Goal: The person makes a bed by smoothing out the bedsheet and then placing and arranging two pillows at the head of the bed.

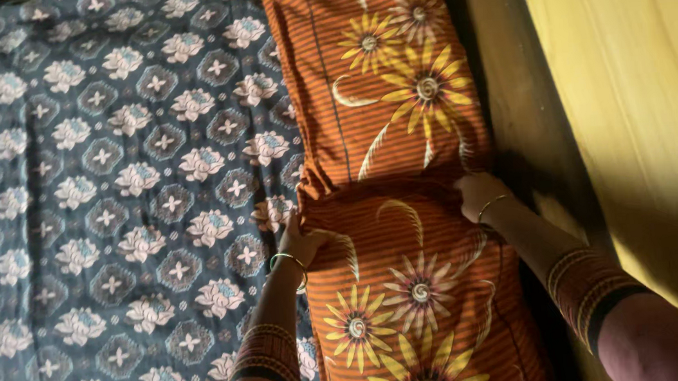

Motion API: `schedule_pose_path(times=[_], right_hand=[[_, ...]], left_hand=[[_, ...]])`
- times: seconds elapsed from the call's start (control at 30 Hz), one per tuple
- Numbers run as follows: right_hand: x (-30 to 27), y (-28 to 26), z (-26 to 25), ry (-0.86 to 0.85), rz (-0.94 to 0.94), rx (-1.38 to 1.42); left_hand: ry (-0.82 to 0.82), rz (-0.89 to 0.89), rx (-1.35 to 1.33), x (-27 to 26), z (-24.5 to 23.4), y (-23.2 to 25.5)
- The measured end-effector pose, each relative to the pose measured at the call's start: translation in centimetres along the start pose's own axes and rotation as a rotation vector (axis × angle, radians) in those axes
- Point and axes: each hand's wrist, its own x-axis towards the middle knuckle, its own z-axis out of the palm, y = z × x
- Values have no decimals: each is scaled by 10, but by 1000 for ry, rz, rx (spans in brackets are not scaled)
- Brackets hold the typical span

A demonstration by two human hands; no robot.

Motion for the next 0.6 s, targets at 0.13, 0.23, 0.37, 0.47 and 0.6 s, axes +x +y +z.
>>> schedule_pose_path(times=[0.13, 0.23, 0.37, 0.47, 0.6], right_hand=[[-32, -23, -46, -200, 227, -166], [-34, -17, -61, -135, 202, -197], [-6, 13, -32, 40, 26, -204], [31, 42, 1, 190, 235, 395], [73, 82, 56, 21, 253, 341]], left_hand=[[-463, 38, 588, 17, 30, 38], [-382, -177, 846, 27, 44, 62], [-46, -387, 901, 28, 38, 70], [425, -414, 776, 34, 24, 69], [277, -240, 502, 64, 36, 65]])
